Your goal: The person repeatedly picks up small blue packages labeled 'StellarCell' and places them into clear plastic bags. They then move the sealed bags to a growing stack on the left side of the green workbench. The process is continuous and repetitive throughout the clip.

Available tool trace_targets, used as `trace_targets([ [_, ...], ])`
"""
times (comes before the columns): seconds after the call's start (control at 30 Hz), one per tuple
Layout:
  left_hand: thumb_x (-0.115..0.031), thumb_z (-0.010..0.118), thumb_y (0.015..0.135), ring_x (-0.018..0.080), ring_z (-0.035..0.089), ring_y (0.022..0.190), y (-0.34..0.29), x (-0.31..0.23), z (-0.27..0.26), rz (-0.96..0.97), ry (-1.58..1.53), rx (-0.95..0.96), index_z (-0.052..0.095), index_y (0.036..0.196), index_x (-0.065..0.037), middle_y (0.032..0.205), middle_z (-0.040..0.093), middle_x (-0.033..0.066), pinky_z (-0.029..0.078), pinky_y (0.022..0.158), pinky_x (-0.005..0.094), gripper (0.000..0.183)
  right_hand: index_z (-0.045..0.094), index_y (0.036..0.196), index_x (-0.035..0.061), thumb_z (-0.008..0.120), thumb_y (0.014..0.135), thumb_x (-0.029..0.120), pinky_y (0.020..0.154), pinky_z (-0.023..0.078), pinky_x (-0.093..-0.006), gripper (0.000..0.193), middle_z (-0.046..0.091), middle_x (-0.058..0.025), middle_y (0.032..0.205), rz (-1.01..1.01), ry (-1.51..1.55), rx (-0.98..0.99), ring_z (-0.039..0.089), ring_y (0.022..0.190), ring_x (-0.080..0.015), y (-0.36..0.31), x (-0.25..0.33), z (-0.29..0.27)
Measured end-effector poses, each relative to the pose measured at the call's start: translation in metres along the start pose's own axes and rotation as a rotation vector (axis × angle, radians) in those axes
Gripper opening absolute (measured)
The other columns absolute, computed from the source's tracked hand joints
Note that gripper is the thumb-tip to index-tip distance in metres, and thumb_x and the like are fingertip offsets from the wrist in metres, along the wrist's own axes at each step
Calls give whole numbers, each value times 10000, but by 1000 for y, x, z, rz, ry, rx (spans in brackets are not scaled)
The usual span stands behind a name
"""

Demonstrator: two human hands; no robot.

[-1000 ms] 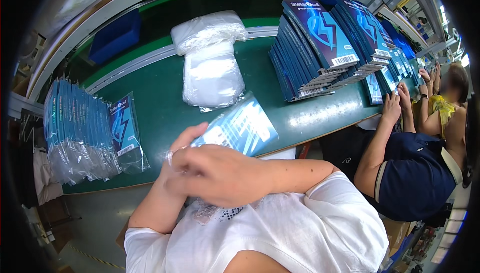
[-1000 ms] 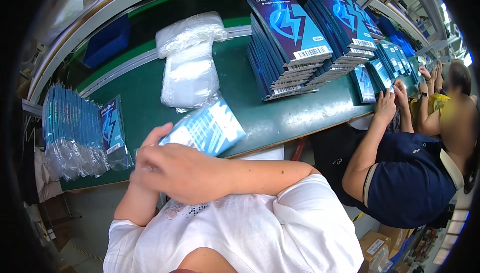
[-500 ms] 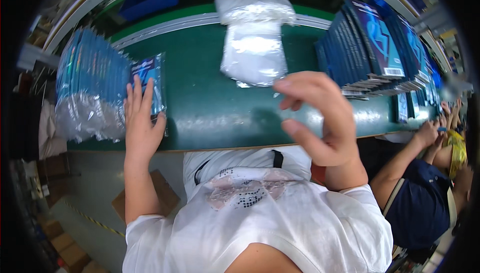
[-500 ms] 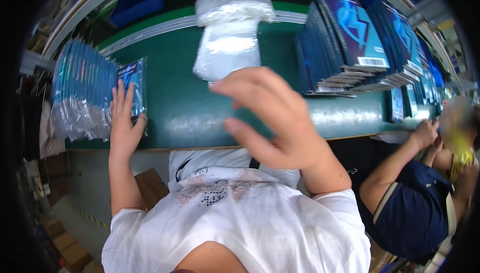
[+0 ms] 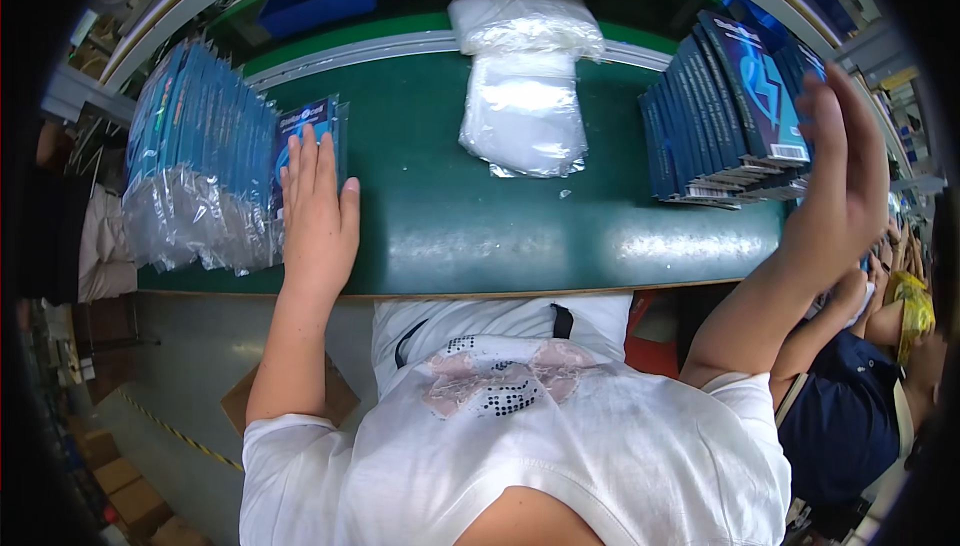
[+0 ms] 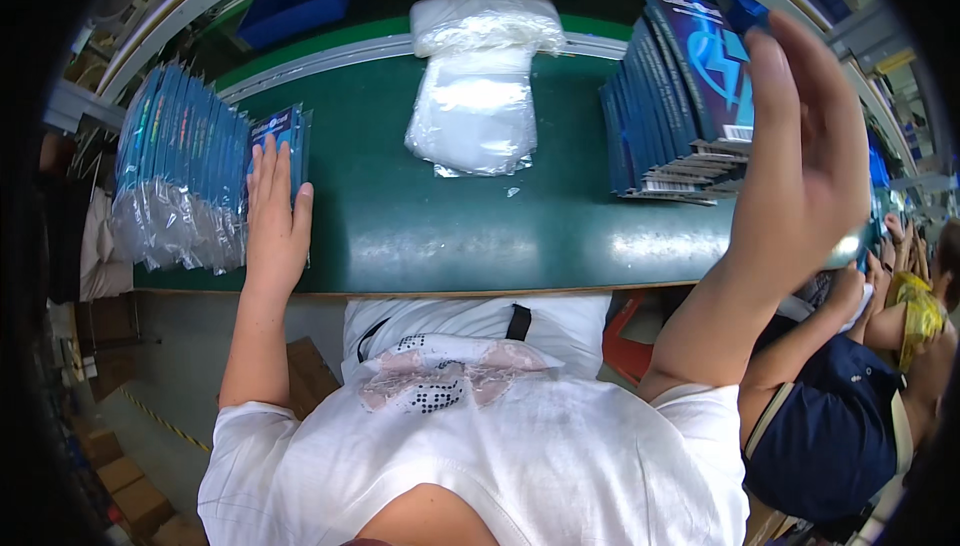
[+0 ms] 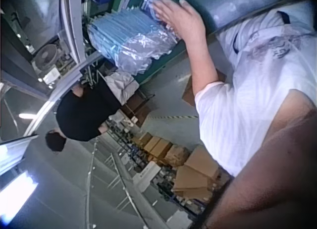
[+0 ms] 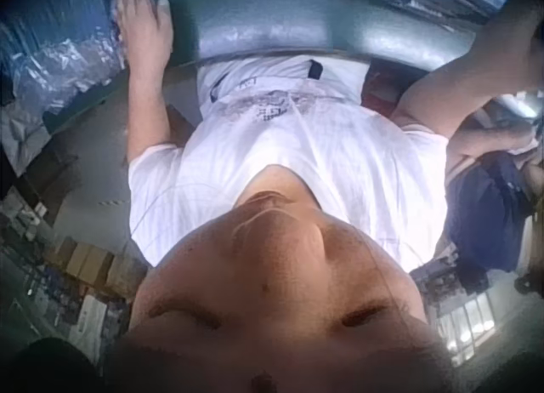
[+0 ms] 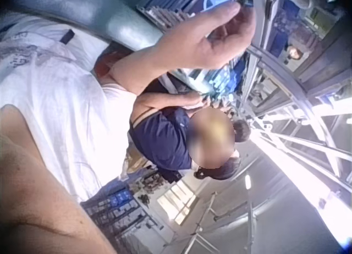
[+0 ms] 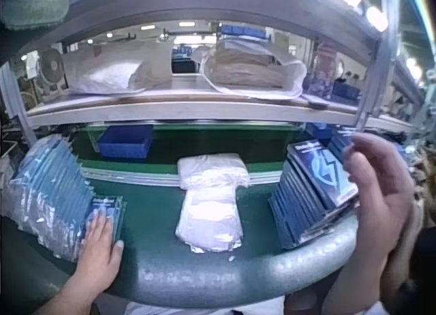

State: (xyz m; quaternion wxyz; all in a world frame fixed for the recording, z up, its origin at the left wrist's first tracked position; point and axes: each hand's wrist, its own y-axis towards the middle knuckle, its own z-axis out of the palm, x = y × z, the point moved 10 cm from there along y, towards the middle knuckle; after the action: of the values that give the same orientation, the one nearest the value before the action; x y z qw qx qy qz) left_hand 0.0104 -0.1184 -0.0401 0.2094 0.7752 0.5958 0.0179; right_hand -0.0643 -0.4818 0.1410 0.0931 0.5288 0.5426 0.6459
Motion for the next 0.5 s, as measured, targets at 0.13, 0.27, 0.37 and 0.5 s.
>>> trace_targets([
  [0.13,-122,524,896,327,324,1345,22,-77,-15,259,-228,-3,525,1239,-16,1381,439,148,225,1102,455,359,593,1123,-76,649,840,365,890,446,-358,526,614,-218,1063,-185,-626,361,590,1014,-321,31,-47,34],
  [0.27,-46,596,811,300,483,1193,37,-133,5,583,-281,38,636,1073,-60,1233,563,95,332,1026,414,265,600,1090,-93,588,803,554,896,436,-420,709,593,-263,1087,-72,-779,545,569,993,-384,22,-75,50],
  [0.37,-5,614,748,272,543,1030,48,-135,48,622,-234,211,657,999,-63,1088,593,76,375,946,414,261,562,1184,-69,668,728,537,926,425,-390,766,574,-247,1158,69,-932,666,562,1062,-352,19,-57,53],
  [0.5,20,605,737,261,545,925,55,-137,48,621,-262,198,656,978,-49,955,567,81,411,871,385,255,560,1224,-30,748,645,446,896,446,-353,773,590,-209,1115,34,-868,595,586,1011,-321,21,-55,47],
])
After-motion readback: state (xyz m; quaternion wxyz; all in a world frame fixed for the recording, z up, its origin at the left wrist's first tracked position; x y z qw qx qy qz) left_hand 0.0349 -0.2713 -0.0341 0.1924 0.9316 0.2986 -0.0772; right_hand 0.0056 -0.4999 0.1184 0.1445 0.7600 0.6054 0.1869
